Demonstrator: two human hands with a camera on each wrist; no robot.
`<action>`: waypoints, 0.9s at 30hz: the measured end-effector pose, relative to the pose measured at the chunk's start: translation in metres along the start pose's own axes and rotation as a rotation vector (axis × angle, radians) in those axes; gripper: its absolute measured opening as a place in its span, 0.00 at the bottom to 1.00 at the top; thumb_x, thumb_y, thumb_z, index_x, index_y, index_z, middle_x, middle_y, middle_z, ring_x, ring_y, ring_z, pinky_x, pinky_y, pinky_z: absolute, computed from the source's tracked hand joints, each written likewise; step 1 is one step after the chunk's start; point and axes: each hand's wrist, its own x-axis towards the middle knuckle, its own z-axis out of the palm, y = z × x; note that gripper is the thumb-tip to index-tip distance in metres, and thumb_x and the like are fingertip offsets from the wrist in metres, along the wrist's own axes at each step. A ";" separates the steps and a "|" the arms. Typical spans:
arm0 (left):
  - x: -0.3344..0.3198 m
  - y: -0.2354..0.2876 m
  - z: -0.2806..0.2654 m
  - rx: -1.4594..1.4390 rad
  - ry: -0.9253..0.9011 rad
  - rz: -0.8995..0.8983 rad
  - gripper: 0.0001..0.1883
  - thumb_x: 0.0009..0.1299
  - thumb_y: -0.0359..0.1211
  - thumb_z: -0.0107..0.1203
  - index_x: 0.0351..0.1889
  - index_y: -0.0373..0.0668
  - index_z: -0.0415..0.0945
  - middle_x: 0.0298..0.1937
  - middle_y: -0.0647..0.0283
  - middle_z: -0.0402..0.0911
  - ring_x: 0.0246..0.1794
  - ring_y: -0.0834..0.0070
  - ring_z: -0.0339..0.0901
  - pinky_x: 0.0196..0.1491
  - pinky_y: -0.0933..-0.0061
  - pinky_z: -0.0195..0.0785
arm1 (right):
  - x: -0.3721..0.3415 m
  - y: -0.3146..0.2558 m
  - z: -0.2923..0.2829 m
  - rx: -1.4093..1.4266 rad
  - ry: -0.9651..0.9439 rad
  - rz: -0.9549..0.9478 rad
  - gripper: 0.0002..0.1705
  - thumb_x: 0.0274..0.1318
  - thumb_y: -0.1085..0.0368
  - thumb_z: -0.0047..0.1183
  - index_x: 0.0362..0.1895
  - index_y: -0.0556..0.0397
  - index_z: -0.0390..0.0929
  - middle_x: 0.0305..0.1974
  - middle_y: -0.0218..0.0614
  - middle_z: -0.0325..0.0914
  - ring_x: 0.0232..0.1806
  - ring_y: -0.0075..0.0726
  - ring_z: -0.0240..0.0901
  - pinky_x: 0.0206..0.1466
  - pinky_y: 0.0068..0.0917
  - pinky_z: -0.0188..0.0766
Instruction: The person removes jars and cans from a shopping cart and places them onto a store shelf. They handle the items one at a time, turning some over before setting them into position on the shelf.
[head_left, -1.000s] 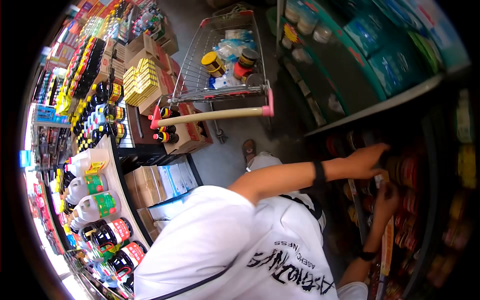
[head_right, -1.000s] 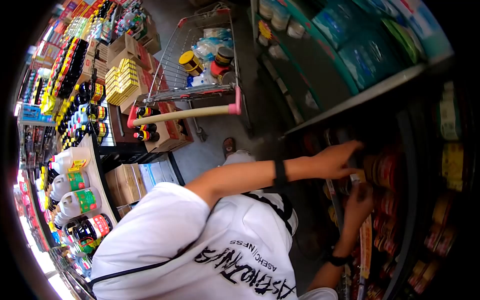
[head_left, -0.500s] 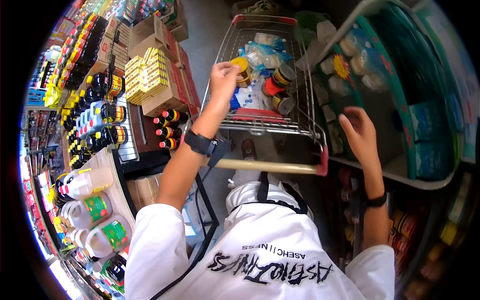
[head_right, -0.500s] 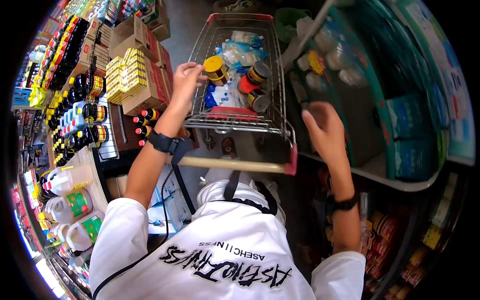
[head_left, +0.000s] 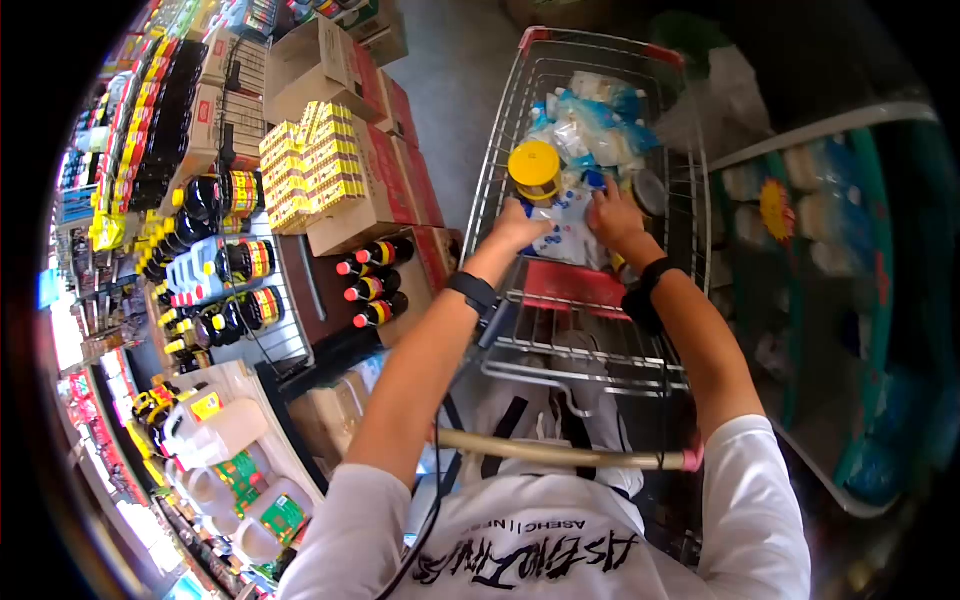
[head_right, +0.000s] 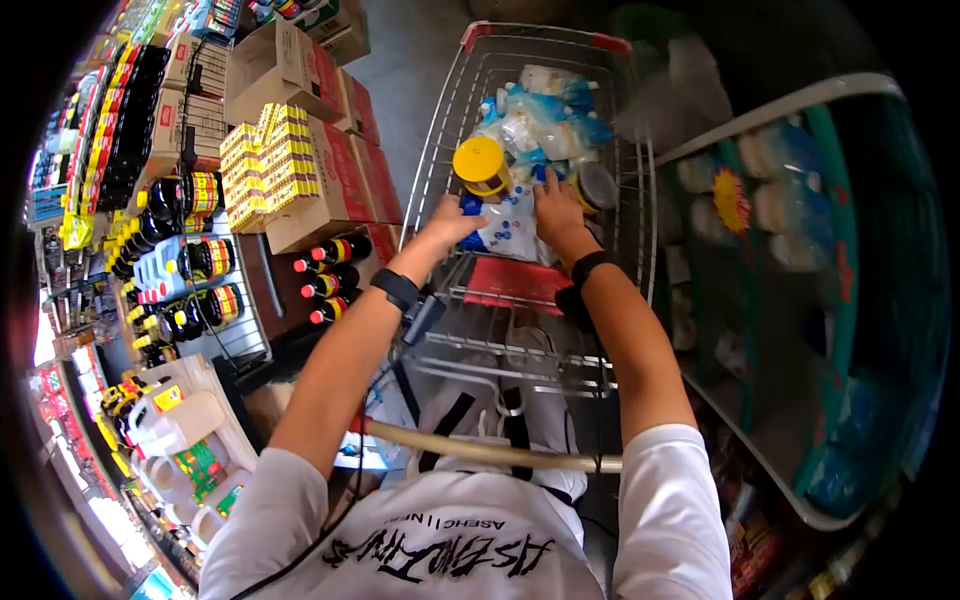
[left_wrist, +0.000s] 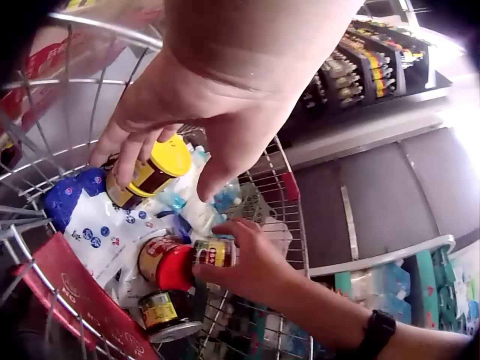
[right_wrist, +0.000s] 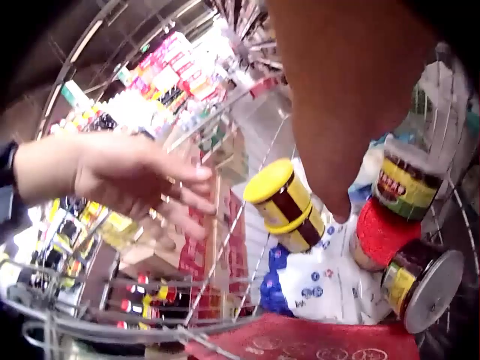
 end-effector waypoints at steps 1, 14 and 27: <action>0.009 -0.007 0.003 -0.024 0.022 -0.069 0.50 0.53 0.46 0.73 0.65 0.24 0.57 0.62 0.36 0.70 0.64 0.50 0.71 0.63 0.54 0.66 | 0.011 -0.007 0.015 0.056 -0.001 -0.012 0.39 0.47 0.54 0.68 0.62 0.50 0.66 0.68 0.52 0.58 0.67 0.61 0.60 0.65 0.46 0.66; 0.112 -0.007 0.037 -1.047 -0.050 -0.486 0.58 0.57 0.79 0.41 0.79 0.58 0.41 0.81 0.56 0.36 0.78 0.38 0.30 0.65 0.17 0.19 | 0.131 -0.016 0.055 1.681 -0.289 0.410 0.63 0.41 0.37 0.70 0.69 0.68 0.55 0.62 0.53 0.69 0.60 0.43 0.71 0.61 0.33 0.70; 0.104 -0.003 0.050 -1.251 -0.129 -0.275 0.40 0.68 0.62 0.47 0.72 0.50 0.59 0.72 0.52 0.62 0.71 0.46 0.59 0.64 0.22 0.44 | 0.119 -0.013 0.078 1.928 -0.323 0.419 0.41 0.51 0.50 0.63 0.67 0.47 0.63 0.58 0.36 0.72 0.58 0.35 0.71 0.56 0.35 0.71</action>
